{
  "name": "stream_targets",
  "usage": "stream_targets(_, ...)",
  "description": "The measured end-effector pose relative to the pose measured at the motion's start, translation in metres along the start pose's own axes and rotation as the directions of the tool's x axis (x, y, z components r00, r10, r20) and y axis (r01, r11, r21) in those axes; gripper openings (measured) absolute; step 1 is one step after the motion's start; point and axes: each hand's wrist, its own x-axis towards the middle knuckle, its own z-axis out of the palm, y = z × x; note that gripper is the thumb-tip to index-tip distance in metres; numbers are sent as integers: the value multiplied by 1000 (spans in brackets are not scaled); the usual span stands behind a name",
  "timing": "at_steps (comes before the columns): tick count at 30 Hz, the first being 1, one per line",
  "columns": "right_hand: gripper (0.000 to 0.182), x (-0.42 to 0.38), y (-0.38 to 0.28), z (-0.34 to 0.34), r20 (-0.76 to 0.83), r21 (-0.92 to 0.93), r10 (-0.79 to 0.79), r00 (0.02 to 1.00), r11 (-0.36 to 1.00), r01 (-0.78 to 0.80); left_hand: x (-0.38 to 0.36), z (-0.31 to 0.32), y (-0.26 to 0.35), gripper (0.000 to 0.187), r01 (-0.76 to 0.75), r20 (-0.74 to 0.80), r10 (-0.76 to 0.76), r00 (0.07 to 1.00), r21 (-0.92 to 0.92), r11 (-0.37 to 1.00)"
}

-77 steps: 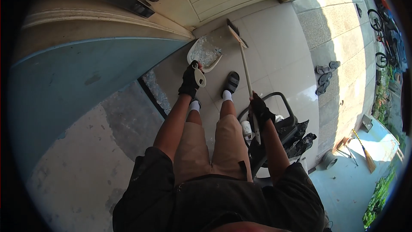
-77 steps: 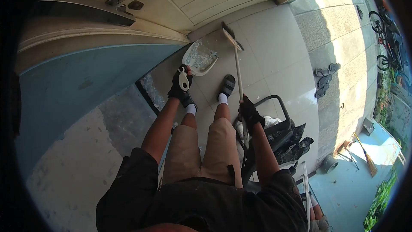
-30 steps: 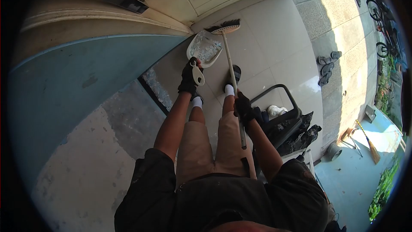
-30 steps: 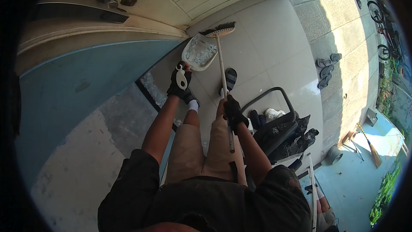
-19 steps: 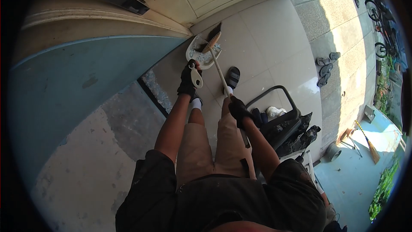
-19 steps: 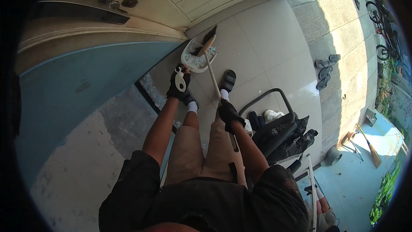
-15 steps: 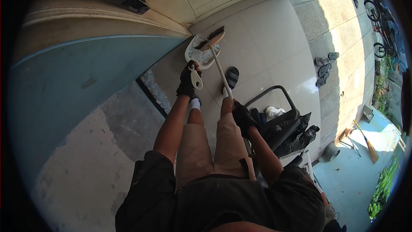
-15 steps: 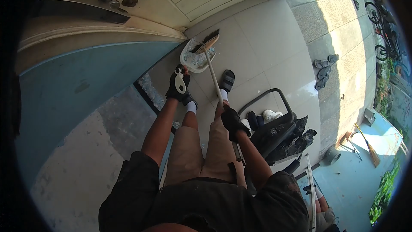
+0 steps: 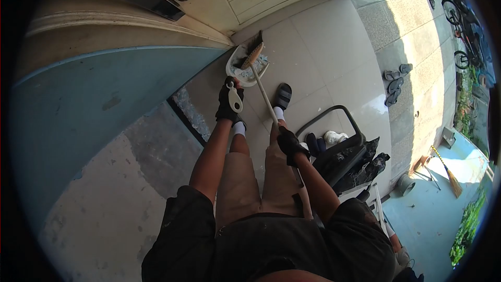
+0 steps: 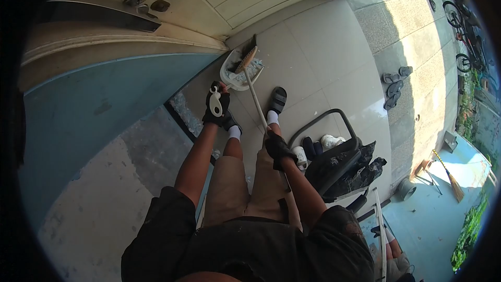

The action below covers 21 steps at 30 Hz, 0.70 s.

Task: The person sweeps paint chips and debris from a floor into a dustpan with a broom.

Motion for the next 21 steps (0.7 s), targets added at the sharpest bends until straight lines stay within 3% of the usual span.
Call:
stream_targets(5,31,-22,-22,-42,92,85,347,933,931,-354,-6,-4,-2,12,-4,-104,14,995,96,995)
stream_targets(7,31,-9,-38,-50,133,112,472,872,867,-486,-4,-8,-5,10,1,-184,-7,983,-32,1000)
stream_targets(11,32,27,-82,-50,225,149,681,697,683,-715,3,-14,-18,11,109,-231,-83,969,106,988)
stream_targets(14,34,75,-71,-5,217,181,686,694,671,-719,11,-9,-52,10,96,-198,-97,975,-17,995)
stream_targets(15,27,90,-53,13,514,199,556,653,664,-721,11,-8,-38,10,97,-198,-98,975,-15,995)
stream_targets(16,24,95,-45,24,756,212,363,545,652,-728,12,-7,-12,10,83,-164,-84,983,-11,996)
stream_targets(17,24,84,-47,26,759,212,362,542,650,-730,12,-7,3,10,68,-128,-69,989,-7,998)
stream_targets(18,28,64,-55,24,500,385,452,739,648,-657,19,-5,-22,8,196,-110,-243,964,-326,925)
stream_targets(19,33,48,-65,20,180,524,518,836,669,-527,20,-3,-20,8,192,-106,-238,965,-326,925)
stream_targets(20,40,39,-96,8,75,347,637,767,704,-619,23,-1,-17,9,233,-89,-275,957,-325,916)
stream_targets(21,40,39,-78,12,73,345,633,771,709,-615,23,0,-14,10,278,-75,-318,945,-324,904)
